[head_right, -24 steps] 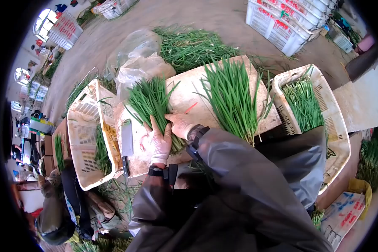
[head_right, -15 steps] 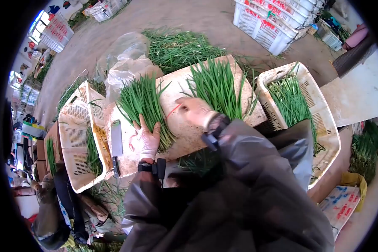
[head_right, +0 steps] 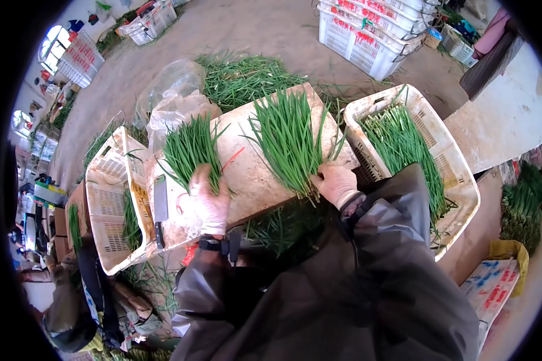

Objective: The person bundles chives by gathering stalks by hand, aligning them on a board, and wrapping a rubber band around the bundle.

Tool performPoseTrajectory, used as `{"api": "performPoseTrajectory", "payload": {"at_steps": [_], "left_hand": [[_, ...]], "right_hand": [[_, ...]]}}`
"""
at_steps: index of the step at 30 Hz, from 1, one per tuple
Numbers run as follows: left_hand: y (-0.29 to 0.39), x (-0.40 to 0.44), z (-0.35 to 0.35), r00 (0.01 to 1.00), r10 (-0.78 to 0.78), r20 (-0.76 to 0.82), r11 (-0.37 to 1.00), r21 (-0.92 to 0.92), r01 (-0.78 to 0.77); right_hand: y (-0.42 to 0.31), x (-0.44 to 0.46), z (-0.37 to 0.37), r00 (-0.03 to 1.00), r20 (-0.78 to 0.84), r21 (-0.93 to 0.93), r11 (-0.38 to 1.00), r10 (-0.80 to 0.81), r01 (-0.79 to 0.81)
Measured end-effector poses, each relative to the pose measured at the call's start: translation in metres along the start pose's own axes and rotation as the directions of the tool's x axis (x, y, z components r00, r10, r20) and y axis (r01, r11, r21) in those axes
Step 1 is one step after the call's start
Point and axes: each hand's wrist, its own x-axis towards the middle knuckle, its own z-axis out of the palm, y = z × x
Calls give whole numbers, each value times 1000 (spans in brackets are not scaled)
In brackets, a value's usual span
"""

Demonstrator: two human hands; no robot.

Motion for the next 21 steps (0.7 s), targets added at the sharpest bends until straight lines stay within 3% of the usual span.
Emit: {"api": "performPoseTrajectory", "payload": {"at_steps": [1, 2, 3, 4, 5, 6, 7, 15, 18, 21], "left_hand": [[6, -12, 9, 998, -43, 42, 994, -103, 47], [-7, -37, 36, 967, -221, 131, 899, -358, 253], [-2, -48, 45, 931, -279, 234, 829, -431, 357], [10, -54, 49, 882, -334, 333, 745, -480, 464], [22, -60, 51, 859, -312, 405, 788, -395, 472], [31, -64, 55, 825, -305, 476, 688, -489, 537], [36, -69, 53, 778, -319, 541, 730, -384, 566], [63, -78, 69, 733, -293, 615, 701, -383, 601], [63, -79, 80, 742, -278, 611, 788, -297, 540], [66, -78, 90, 758, -250, 602, 788, -329, 521]], "right_hand": [[0, -4, 3, 1000, 0, -2, 1000, 3, -3], [0, -7, 5, 999, -51, -27, 1000, -9, 8], [1, -9, 7, 998, -59, -20, 1000, -14, 13], [2, -11, 10, 998, -67, -11, 1000, -18, 17], [3, -12, 12, 997, -76, -2, 1000, -18, 18], [1, -16, 11, 997, -70, 17, 999, -26, 27], [-1, -15, 12, 998, -62, 7, 1000, -16, 17], [-21, -17, 11, 1000, 15, -38, 999, 23, -23], [-21, -15, 19, 998, 39, -10, 998, 55, -55], [-16, -8, 29, 989, 68, -20, 991, 131, -130]]}}
